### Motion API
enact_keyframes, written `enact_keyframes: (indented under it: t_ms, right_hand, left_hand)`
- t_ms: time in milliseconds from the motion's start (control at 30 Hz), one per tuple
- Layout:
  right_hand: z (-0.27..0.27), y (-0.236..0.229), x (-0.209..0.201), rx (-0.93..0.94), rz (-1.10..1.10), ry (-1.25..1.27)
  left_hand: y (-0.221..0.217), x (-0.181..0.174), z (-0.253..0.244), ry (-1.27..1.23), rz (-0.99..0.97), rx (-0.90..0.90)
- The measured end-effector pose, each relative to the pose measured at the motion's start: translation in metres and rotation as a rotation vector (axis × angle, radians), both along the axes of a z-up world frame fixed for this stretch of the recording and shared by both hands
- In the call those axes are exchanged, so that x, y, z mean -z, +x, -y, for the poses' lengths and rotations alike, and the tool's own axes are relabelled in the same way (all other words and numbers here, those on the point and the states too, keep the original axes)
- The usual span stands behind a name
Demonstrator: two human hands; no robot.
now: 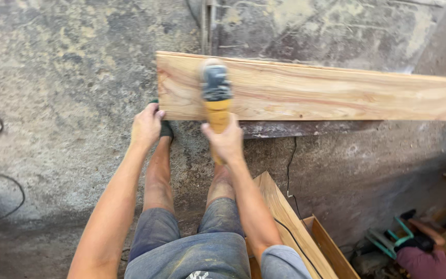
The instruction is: The person uses an orbital sander to smooth the surface of a long wooden plank resting on a workbench. They move the sander back and forth along the length of the plank, occasionally adjusting their grip and the plank's position to cover different areas.
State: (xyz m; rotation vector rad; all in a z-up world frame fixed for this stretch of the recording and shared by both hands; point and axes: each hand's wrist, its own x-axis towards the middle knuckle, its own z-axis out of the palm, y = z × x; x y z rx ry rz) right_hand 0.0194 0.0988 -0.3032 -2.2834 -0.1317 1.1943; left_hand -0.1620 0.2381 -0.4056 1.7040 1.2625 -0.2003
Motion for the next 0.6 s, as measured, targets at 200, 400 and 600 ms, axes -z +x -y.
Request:
enact_keyframes:
  t_ms: [200,400,600]
  right_hand:
    - [-0.015,-0.009,0.003,-0.116,0.007,0.076]
    - [0.035,0.044,0.006,0.001,0.134,0.004]
    - [0.085,0.091,0.008,0.171,0.166,0.012]
  left_hand:
    - [-0.003,0.003,0.000,0.006,-0.017,-0.022]
    - [0.003,-0.003,0.000,0.001,-0.116,-0.005]
    - [0.005,-0.006,-0.004,-0.006,-0.136,-0.009]
